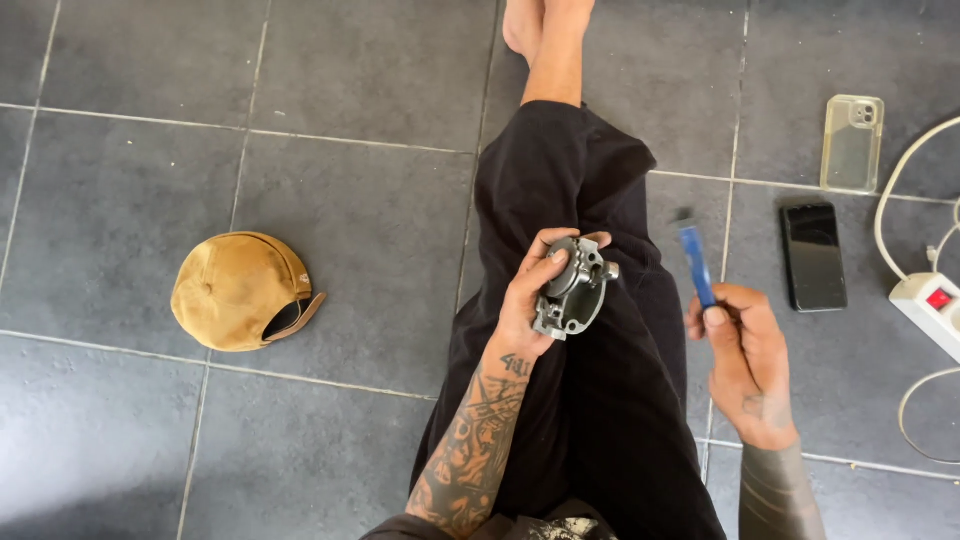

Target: Cleaning a motorcycle carburetor using a toothbrush while sitting on the floor.

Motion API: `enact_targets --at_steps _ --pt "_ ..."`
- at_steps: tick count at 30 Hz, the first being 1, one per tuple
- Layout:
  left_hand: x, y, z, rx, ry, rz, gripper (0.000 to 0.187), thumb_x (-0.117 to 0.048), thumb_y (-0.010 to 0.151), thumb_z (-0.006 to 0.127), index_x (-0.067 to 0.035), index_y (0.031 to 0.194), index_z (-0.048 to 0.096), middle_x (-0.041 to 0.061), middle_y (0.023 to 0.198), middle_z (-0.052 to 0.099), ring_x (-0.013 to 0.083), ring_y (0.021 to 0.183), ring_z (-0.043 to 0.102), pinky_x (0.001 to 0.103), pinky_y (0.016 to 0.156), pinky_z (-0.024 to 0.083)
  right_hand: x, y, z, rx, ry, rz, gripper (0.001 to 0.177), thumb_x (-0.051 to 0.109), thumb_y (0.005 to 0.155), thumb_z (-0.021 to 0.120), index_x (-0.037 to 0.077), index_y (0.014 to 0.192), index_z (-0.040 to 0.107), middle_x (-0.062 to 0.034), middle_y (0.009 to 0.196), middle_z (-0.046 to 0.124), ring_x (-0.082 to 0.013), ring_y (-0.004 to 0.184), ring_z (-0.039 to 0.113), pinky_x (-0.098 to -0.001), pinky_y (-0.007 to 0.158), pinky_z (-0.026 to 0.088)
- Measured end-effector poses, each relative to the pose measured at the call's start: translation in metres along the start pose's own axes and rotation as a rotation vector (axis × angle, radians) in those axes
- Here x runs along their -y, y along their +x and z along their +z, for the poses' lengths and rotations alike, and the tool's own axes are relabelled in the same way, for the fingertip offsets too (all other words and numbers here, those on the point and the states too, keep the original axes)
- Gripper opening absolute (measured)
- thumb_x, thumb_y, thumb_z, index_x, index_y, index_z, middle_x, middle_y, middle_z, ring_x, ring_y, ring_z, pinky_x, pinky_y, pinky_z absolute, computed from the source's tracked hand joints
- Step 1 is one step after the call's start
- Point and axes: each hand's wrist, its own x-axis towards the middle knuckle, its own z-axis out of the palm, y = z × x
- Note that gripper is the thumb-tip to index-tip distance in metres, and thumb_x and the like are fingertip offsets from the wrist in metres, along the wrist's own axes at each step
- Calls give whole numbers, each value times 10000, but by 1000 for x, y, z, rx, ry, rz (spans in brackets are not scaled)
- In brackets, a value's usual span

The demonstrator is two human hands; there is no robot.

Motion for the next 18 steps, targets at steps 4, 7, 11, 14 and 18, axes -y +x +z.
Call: enact_targets --at_steps 4,7,11,14,18 --pt "-4 -2 3 40 -11 -15 229 -234 1041 622 -139 1249 636 251 1378 600 385 1049 684 455 1021 506 -23 7 19 32 138 28 202 32 1104 428 -1 1297 477 -172 975 635 -160 753 526 -254 697 473" --pt "-9 -5 2 -4 18 -4 288 -305 1072 532 -105 1257 628 289 1426 566 296 1086 686 369 936 549 -9 10 23 339 -116 -18 232 127 1050 492 60 1235 613 -20 871 626 -117 783 594 -273 757 495" --pt "-7 -7 2 67 -216 14 356 -283 1108 460 -10 1318 551 350 1451 508 376 1064 680 395 753 590 -33 11 23 159 -29 -31 254 98 1072 509 45 1267 663 -69 894 646 -145 852 596 -292 775 507" --pt "-8 -4 -5 91 -259 10 353 -284 1108 472 -11 1302 580 376 1452 494 416 1115 672 425 739 605 -11 14 32 256 -25 -134 299 68 1057 505 48 1322 643 -70 910 662 -124 780 567 -264 699 501" --pt "-14 -4 -9 50 -243 -34 376 -371 1110 497 -91 1282 680 303 1484 505 332 1077 662 389 771 607 16 14 36 436 -173 -182 335 81 1007 541 73 1324 651 -26 894 667 -117 714 589 -246 673 511"
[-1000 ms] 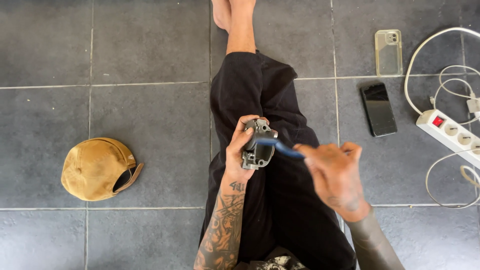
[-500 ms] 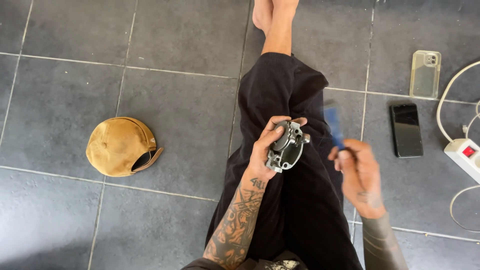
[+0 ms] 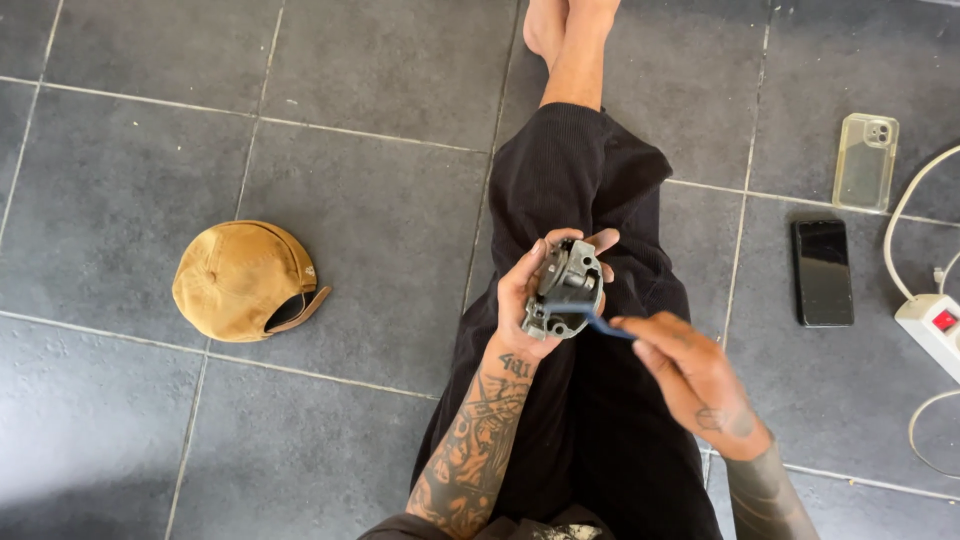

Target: Cleaning a motorcycle carburetor using a toothbrush while sitting on the floor.

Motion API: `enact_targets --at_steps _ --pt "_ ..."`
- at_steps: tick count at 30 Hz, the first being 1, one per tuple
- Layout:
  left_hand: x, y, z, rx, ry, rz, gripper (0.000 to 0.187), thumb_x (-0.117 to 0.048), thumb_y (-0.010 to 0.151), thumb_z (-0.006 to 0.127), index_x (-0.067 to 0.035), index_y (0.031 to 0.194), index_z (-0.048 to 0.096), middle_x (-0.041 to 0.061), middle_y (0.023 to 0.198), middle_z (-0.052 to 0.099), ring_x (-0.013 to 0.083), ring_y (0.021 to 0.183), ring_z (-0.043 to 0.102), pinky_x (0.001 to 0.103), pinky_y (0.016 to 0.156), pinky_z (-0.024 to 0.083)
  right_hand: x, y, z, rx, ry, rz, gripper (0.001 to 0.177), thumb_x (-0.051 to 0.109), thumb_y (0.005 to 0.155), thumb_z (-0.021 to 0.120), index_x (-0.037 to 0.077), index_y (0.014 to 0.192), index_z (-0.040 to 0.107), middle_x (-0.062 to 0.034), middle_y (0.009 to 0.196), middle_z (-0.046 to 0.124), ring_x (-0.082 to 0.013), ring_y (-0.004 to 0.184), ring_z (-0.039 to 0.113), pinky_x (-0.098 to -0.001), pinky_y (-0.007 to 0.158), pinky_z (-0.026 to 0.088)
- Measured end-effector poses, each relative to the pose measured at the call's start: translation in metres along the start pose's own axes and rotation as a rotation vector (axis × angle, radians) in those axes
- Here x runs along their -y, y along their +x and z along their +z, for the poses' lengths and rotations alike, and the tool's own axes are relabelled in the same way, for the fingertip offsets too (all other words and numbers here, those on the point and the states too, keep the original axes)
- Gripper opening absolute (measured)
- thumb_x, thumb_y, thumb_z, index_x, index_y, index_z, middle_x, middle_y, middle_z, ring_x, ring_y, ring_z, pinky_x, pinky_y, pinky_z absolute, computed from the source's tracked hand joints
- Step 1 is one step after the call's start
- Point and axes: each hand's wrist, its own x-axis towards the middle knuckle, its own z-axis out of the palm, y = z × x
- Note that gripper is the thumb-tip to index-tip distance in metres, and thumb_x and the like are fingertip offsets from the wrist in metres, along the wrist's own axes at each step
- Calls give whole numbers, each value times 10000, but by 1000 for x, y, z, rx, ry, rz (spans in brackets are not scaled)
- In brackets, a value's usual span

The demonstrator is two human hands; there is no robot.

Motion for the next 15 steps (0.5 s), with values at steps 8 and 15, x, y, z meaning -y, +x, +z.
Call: enact_targets --at_steps 8,15 --pt "2 0 -4 -21 2 -10 392 -377 1116 481 -69 1283 658 300 1464 519 324 1044 699 378 630 595 -15 -26 -19 -359 189 133 256 99 1087 479 -31 1273 598 -93 863 569 -160 766 492 -278 739 434" --pt "1 6 8 -2 208 7 377 -373 1090 523 -62 1248 666 231 1284 650 324 998 707 398 867 584 14 -13 -31 48 -222 557 208 274 989 622 143 921 768 18 568 510 -108 508 430 -288 515 363"
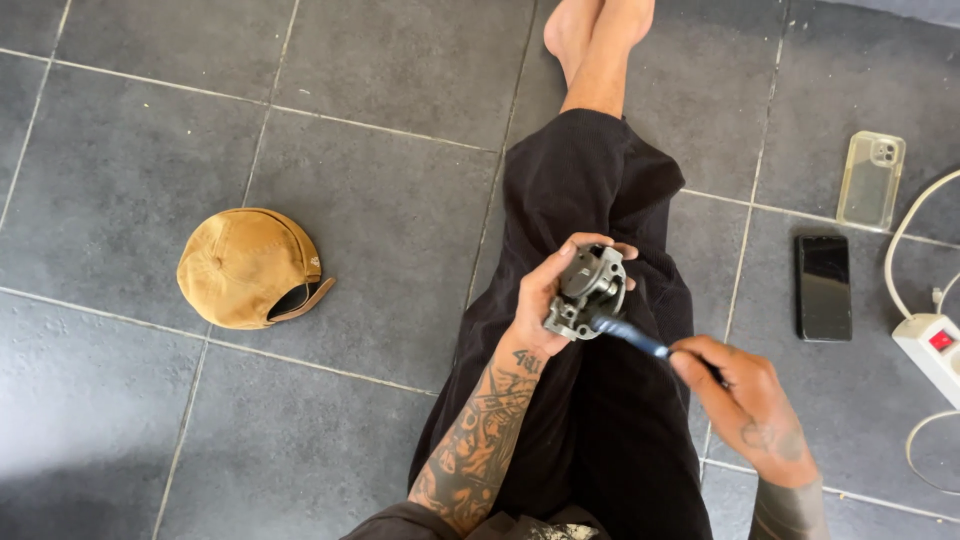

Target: Cleaning a motorcycle carburetor using a toothbrush while sitting on the floor.

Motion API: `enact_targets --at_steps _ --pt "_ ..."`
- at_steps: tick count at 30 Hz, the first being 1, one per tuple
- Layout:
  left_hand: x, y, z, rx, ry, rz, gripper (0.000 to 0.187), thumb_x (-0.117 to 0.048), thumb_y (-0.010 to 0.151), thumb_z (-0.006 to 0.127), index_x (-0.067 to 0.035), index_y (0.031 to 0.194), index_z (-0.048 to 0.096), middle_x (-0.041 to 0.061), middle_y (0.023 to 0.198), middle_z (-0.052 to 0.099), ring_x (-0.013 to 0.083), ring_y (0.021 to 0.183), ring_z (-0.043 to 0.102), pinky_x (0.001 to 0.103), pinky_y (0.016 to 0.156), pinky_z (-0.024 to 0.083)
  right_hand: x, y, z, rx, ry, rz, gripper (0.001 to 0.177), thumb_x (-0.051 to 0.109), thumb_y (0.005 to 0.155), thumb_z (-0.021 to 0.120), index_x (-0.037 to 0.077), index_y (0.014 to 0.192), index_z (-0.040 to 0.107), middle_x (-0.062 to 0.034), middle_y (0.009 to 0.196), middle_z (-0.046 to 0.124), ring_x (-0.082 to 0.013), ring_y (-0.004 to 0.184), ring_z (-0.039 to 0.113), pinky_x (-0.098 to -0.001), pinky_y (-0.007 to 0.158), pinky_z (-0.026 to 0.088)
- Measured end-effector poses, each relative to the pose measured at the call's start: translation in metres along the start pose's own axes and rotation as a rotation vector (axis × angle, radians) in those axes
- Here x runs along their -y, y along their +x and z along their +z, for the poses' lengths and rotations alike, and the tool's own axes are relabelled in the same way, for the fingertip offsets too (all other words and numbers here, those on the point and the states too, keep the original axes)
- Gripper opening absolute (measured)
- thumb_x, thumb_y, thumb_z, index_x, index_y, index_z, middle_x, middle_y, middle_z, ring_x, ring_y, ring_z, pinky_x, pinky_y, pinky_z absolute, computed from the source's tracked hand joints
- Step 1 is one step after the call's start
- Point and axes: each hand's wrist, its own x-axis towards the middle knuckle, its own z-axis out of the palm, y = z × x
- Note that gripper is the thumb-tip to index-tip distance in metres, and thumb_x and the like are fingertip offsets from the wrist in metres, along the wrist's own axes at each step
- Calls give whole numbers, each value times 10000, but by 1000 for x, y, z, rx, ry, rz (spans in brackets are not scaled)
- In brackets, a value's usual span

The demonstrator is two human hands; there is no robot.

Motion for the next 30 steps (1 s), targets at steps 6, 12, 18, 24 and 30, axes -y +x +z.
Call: enact_targets --at_steps 6,12,18,24,30 --pt "10 2 6 -92 -16 -34 313 -291 1041 584 -35 1211 641 222 1188 666 320 942 703 385 868 556 -52 -11 2 -210 185 -65 276 286 1033 569 105 949 760 41 625 388 -101 528 329 -289 481 251" --pt "2 0 12 -131 95 -29 312 -291 1027 553 -56 1211 644 171 1222 649 207 1001 644 323 873 552 -9 0 -3 -301 -33 176 297 365 1018 622 121 901 744 -32 574 421 -155 582 400 -331 583 358" --pt "4 -2 6 -104 -46 -71 316 -264 1010 624 -52 1244 618 133 1120 668 218 955 665 332 862 552 4 -10 3 -50 59 98 337 363 987 638 109 788 734 13 641 490 -104 622 414 -277 628 365" --pt "11 -5 3 -127 -119 -99 287 -185 1012 601 -55 1267 585 171 1156 643 275 964 667 429 876 585 -16 -17 1 -360 263 102 312 275 1027 623 66 815 718 21 630 310 -105 582 288 -292 544 225" --pt "21 -3 -7 -160 -155 -70 396 -157 944 649 -14 1304 569 257 1187 658 375 980 683 494 866 603 -16 -17 -6 -292 162 113 456 355 1029 609 92 705 426 -4 663 314 -147 689 269 -330 613 322"
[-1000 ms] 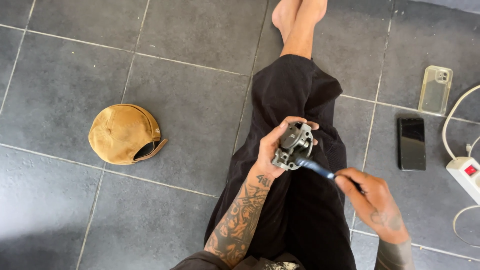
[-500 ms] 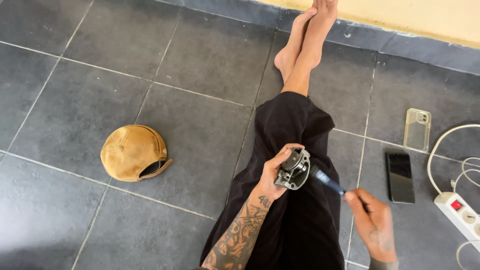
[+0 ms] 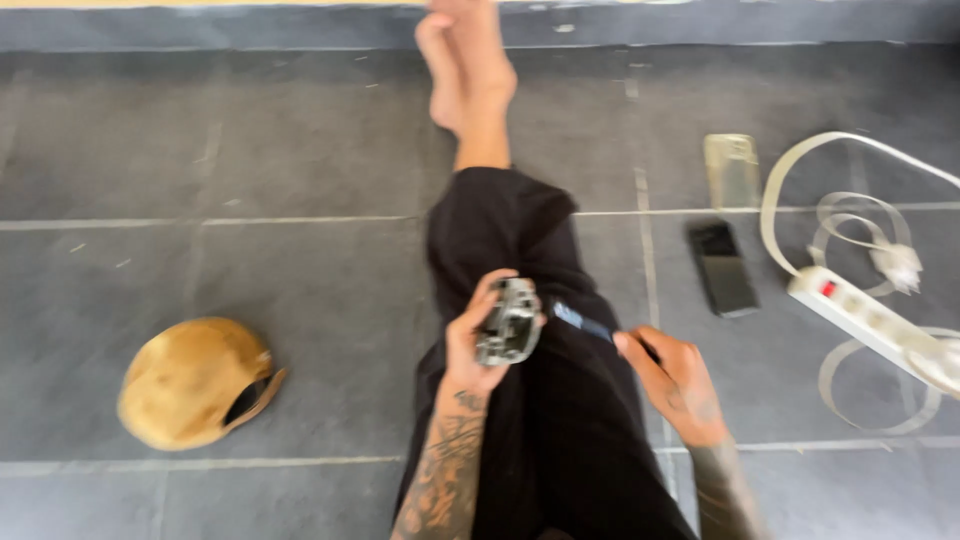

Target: Cleaning a motorcycle carburetor using a toothbrush while sitting on the floor.

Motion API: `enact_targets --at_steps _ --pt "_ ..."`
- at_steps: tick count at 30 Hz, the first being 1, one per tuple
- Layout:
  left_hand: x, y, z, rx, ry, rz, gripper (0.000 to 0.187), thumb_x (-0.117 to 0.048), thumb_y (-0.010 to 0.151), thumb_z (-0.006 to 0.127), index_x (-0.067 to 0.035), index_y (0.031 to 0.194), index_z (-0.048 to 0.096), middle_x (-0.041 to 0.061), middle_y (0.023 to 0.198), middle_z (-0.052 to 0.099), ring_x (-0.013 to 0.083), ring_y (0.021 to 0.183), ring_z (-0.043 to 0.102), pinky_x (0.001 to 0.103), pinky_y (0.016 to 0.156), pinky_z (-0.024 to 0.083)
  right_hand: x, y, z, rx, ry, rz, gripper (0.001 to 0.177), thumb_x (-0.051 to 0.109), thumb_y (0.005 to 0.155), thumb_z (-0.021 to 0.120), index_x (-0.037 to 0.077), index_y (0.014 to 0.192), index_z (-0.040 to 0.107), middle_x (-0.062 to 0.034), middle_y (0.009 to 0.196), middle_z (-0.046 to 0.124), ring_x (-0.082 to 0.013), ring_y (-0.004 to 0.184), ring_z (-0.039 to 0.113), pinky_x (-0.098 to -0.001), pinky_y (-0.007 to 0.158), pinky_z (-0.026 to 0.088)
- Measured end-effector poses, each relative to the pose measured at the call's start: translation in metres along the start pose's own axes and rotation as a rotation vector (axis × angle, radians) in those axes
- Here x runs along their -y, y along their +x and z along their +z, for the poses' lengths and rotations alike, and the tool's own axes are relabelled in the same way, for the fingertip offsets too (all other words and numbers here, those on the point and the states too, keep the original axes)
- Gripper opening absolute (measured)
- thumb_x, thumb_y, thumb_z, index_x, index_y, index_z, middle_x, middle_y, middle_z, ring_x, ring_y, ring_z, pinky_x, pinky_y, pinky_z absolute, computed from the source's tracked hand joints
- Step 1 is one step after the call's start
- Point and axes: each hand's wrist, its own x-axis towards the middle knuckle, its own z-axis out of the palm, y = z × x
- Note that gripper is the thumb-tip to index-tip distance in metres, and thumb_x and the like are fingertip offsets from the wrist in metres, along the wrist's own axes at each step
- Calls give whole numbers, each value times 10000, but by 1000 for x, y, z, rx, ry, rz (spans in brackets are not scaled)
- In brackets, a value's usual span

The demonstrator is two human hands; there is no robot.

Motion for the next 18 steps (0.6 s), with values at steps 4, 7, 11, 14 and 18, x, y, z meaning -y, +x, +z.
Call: enact_targets --at_steps 4,7,11,14,18 --pt "-1 4 -4 -32 67 -70 420 -198 948 603 -19 1320 528 263 1168 635 372 1036 681 560 897 608 -19 5 6 -181 100 -2 248 270 1008 627 121 849 745 -107 626 626 -175 632 535 -382 602 479" --pt "1 9 -11 -37 144 -86 357 -196 981 558 -42 1302 529 242 1184 623 362 1059 651 542 926 590 6 -1 4 62 115 -187 171 253 925 722 148 794 755 -108 633 721 -305 631 703 -390 641 567" --pt "2 3 -5 -23 169 -59 343 -153 984 515 -30 1303 534 273 1213 605 393 1079 619 546 956 518 -11 12 -4 -40 90 -138 232 297 985 662 147 825 737 -131 665 706 -345 657 682 -406 636 550" --pt "5 10 -6 -21 206 -76 334 -176 989 520 -44 1295 538 269 1213 602 399 1083 608 549 957 493 -7 3 -5 2 176 -190 195 301 967 703 175 823 744 -104 683 724 -307 674 708 -392 647 566" --pt "5 10 -13 -55 194 -46 379 -187 982 524 -28 1326 528 283 1224 616 412 1084 624 573 952 503 -10 7 2 61 215 -206 229 274 968 702 91 837 747 -148 705 739 -306 670 721 -412 658 574"
